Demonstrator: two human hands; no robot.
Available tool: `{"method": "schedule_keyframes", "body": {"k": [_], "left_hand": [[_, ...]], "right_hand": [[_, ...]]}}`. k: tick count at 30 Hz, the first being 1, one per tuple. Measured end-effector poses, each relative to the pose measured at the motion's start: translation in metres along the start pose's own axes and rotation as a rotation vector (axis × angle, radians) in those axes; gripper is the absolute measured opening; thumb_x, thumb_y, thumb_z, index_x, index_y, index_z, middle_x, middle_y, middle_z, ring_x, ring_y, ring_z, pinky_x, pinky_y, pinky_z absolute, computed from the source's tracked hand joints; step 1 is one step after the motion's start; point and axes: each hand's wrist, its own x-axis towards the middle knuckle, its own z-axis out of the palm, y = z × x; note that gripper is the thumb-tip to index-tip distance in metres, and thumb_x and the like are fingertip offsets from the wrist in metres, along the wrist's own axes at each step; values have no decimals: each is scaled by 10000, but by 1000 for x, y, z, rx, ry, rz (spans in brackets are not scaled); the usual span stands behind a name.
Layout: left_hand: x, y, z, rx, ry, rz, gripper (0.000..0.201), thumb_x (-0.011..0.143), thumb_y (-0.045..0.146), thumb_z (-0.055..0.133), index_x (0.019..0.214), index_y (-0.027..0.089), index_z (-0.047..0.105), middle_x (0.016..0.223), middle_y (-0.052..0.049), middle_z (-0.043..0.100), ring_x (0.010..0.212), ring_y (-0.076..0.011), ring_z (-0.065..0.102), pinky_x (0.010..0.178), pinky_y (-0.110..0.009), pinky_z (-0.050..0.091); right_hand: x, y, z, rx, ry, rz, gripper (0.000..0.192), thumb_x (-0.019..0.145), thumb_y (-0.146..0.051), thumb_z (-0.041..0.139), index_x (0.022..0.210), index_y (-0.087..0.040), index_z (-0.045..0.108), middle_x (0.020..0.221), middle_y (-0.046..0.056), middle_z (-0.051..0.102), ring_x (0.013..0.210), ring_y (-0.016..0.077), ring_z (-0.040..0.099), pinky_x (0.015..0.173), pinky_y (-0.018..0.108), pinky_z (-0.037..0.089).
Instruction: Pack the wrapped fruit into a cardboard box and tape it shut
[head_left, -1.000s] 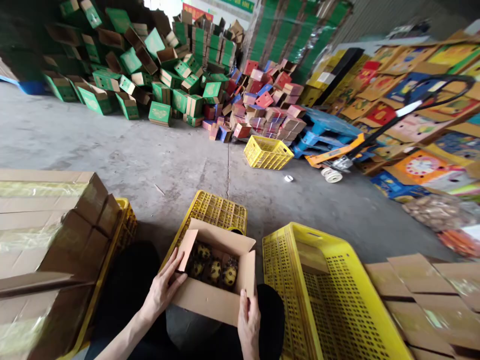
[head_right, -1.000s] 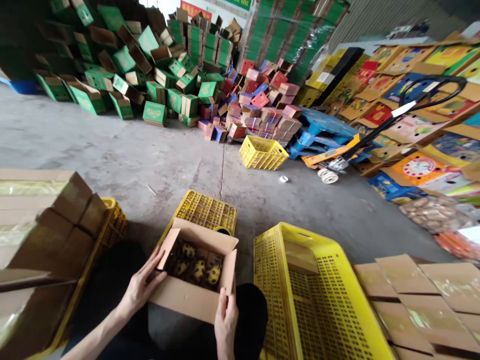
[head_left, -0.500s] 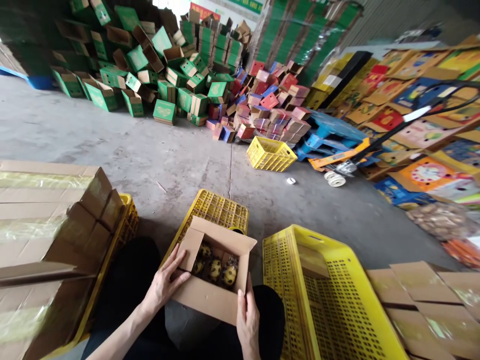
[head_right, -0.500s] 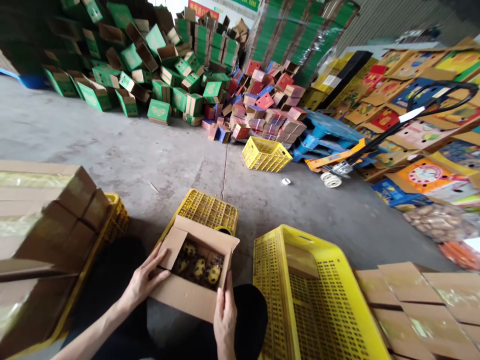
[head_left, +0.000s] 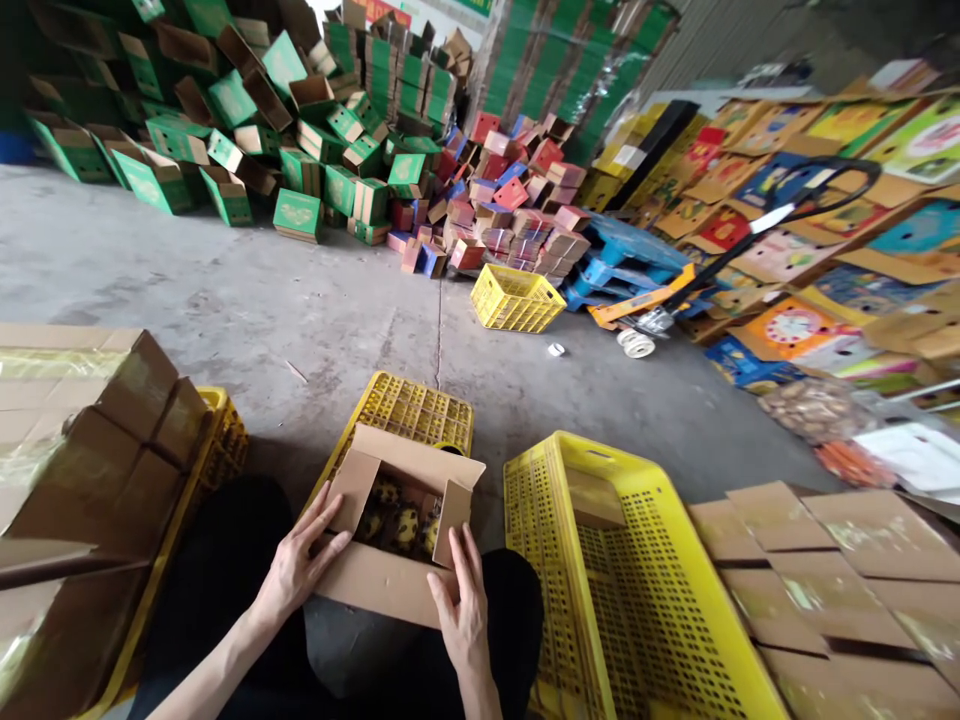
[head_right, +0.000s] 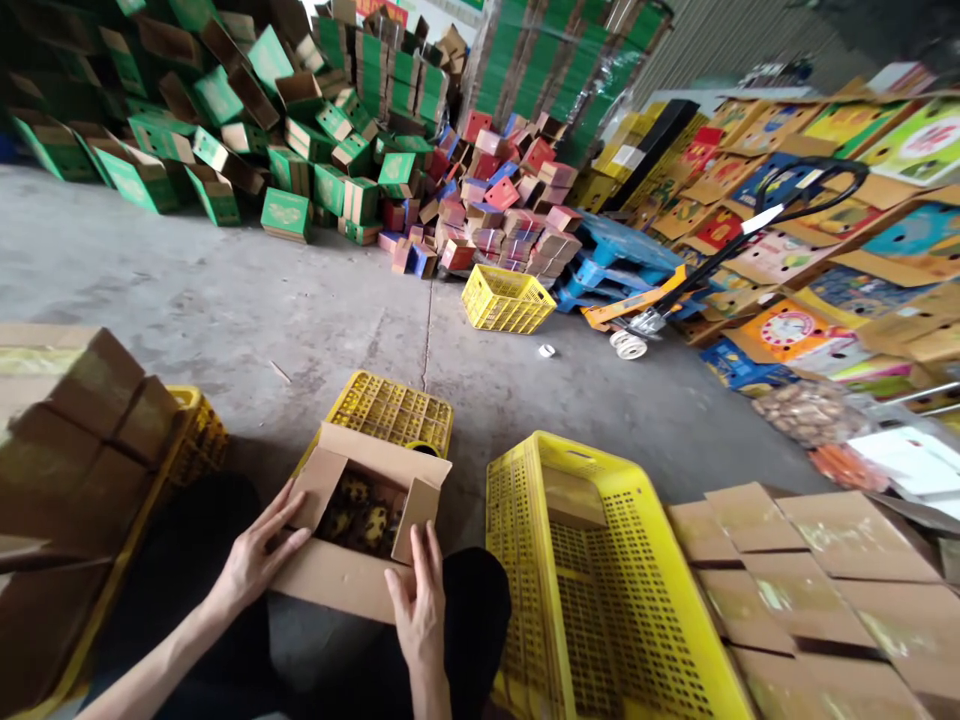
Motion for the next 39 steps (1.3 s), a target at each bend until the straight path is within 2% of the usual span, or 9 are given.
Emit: {"method": "schedule_keyframes", "body": {"k": [9, 15, 21, 28, 30, 33, 36, 39], "left_hand": [[2, 1, 0, 21, 24, 20, 581, 966, 548, 671, 1481, 282, 625, 1645, -86, 471, 1469, -340, 498, 1195, -446, 448], [1, 1, 0, 5, 9, 2, 588, 975, 538, 663, 1492, 262, 613, 1676, -85, 420, 1492, -334, 469, 1231, -467, 387], [4, 9, -6, -17, -15, -67, 605, 959, 578, 661, 1480, 271, 626, 1673, -63, 427, 1510, -337, 443, 1240, -472, 386], [17, 24, -28, -151, -162, -151, 673, 941, 642, 634, 1456, 207, 649, 1654, -109, 430, 1530, -369, 386, 1261, -510, 316], [21, 27, -36, -184, -192, -170, 677, 940, 667, 618, 1431, 204, 672, 1637, -107, 455, 1532, -375, 382, 1267, -517, 294], [29, 27, -48, -234, -257, -215, 662, 968, 698, 544, 1415, 231, 682, 1630, -71, 464, 1538, -364, 382, 1279, -530, 243], [37, 24, -57, -298, -320, -241, 654, 978, 711, 514, 1390, 239, 701, 1605, -48, 499, 1544, -361, 379, 1285, -542, 219], [44, 19, -60, -346, -345, -262, 642, 936, 730, 575, 1331, 253, 744, 1544, -43, 576, 1516, -390, 428, 1264, -570, 279]], "right_hand": [[2, 2, 0, -92, -21, -87, 529, 1045, -430, 557, 1555, -294, 532, 1647, 84, 460, 1470, 304, 516, 1195, 453, 468], [3, 2, 1, -132, -13, -117, 510, 1064, -396, 537, 1565, -309, 513, 1640, 78, 467, 1458, 288, 533, 1182, 410, 486], [4, 9, -4, -112, -63, -103, 489, 1091, -407, 471, 1575, -342, 498, 1658, 38, 444, 1494, 269, 489, 1208, 391, 467], [17, 13, -27, -19, -136, -5, 430, 1107, -407, 396, 1444, -343, 655, 1571, 21, 566, 1441, 243, 554, 1223, 396, 454], [22, 18, -35, 18, -174, -21, 420, 1098, -381, 410, 1419, -333, 675, 1550, 26, 588, 1430, 239, 566, 1218, 402, 460], [26, 24, -46, 33, -250, -97, 440, 1052, -282, 456, 1442, -324, 654, 1561, 27, 578, 1446, 234, 549, 1230, 420, 443], [27, 26, -55, 33, -334, -133, 547, 1001, -197, 481, 1521, -341, 573, 1621, 15, 505, 1495, 226, 487, 1256, 438, 401], [26, 22, -60, 37, -397, -115, 618, 970, -244, 606, 1571, -351, 505, 1670, 25, 429, 1525, 253, 441, 1260, 456, 390]]}}
